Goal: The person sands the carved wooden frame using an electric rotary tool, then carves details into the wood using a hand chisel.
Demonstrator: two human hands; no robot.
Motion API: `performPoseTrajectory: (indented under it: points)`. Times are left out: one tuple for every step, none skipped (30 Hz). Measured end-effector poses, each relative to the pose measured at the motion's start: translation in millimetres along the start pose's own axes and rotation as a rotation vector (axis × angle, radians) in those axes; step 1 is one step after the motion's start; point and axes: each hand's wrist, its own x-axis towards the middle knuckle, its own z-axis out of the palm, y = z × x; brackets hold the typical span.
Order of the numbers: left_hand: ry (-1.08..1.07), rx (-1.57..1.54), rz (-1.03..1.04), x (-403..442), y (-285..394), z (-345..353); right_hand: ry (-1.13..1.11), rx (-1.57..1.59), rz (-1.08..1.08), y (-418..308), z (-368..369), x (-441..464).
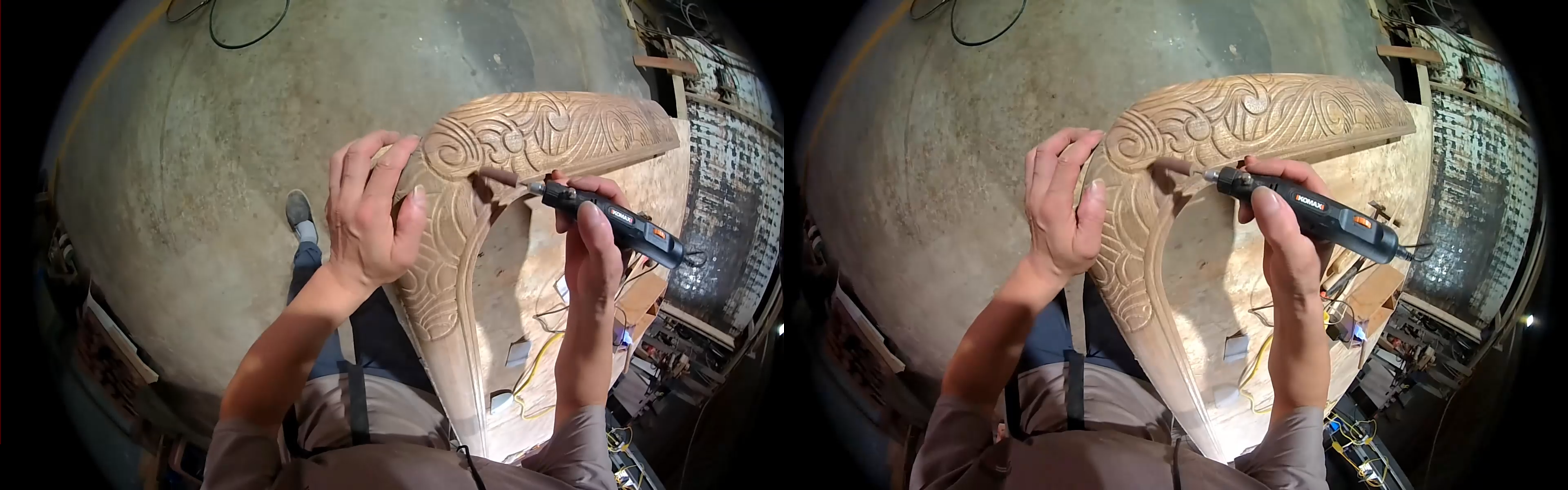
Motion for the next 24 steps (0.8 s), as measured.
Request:
performPoseTrajectory:
  points:
    - [0.001,0.004,0.001,0.1,-0.6,-0.2,0.000,-0.012,0.005,-0.7,0.3,-0.4]
    - [0.001,0.006,0.000,0.0,-1.1,-0.4,0.000,-0.023,0.011,-1.4,0.6,-0.7]
    - [0.002,0.009,-0.001,-0.1,-1.1,-0.3,-0.020,-0.018,-0.001,-0.4,-0.4,-0.3]
    - [0.004,0.006,0.000,-0.1,-1.1,-0.4,-0.024,-0.013,-0.008,-0.3,-0.3,0.1]
    - [0.005,0.004,0.001,-0.1,-1.0,-0.7,-0.028,-0.008,-0.014,-0.2,-0.3,0.6]
    - [0.004,0.002,0.003,-0.2,-1.0,-0.8,-0.014,-0.002,-0.013,-0.3,0.2,0.5]
    - [0.003,0.006,0.004,-0.2,-1.2,-0.9,0.000,0.004,-0.012,-0.2,0.8,0.6]
    - [0.002,0.009,0.006,0.1,-1.6,-0.9,0.011,0.007,-0.004,-0.2,1.2,1.0]
    - [0.000,0.013,0.007,-0.1,-1.7,-0.8,0.021,0.010,0.004,-0.1,1.6,1.4]
    - [0.002,0.013,0.007,-0.2,-1.8,-0.6,0.029,0.009,0.019,-0.6,1.5,1.9]
    - [0.004,0.012,0.006,-0.3,-1.7,-0.3,0.038,0.008,0.034,-1.4,1.4,2.0]
    - [0.006,0.013,0.006,-0.5,-1.7,-0.2,0.027,0.001,0.041,-2.5,1.2,2.1]
    - [0.004,0.013,0.006,-0.4,-1.6,-0.3,0.017,-0.005,0.048,-4.0,1.1,2.5]
    - [0.003,0.013,0.005,-0.4,-1.5,-0.6,0.006,-0.012,0.054,-5.0,0.9,2.8]
    - [0.001,0.013,0.004,-0.4,-1.5,-0.7,0.003,-0.018,0.056,-5.5,0.6,3.1]
    - [0.000,0.015,0.006,-0.4,-1.7,-0.7,0.001,-0.024,0.057,-5.8,0.2,3.5]
    - [0.000,0.016,0.008,-0.3,-2.0,-0.6,-0.002,-0.030,0.059,-6.3,0.1,4.0]
    - [-0.001,0.018,0.009,-0.2,-2.2,-0.6,-0.009,-0.039,0.055,-6.8,0.4,4.3]
    - [0.001,0.017,0.009,-0.1,-2.2,-0.4,-0.016,-0.047,0.052,-7.3,0.9,4.4]
    - [0.003,0.017,0.009,-0.4,-2.1,-0.1,-0.023,-0.055,0.049,-7.6,1.3,4.4]
    - [0.005,0.016,0.008,-0.8,-2.1,0.0,-0.032,-0.062,0.055,-8.0,0.6,4.4]
    - [0.005,0.017,0.008,-0.8,-2.2,-0.2,-0.041,-0.069,0.062,-8.8,-0.8,4.8]
    - [0.005,0.016,0.009,-0.6,-2.3,-0.1,-0.050,-0.076,0.067,-9.5,-1.6,5.1]
    - [0.004,0.016,0.010,-0.3,-2.4,0.0,-0.055,-0.076,0.066,-10.0,-1.5,5.2]
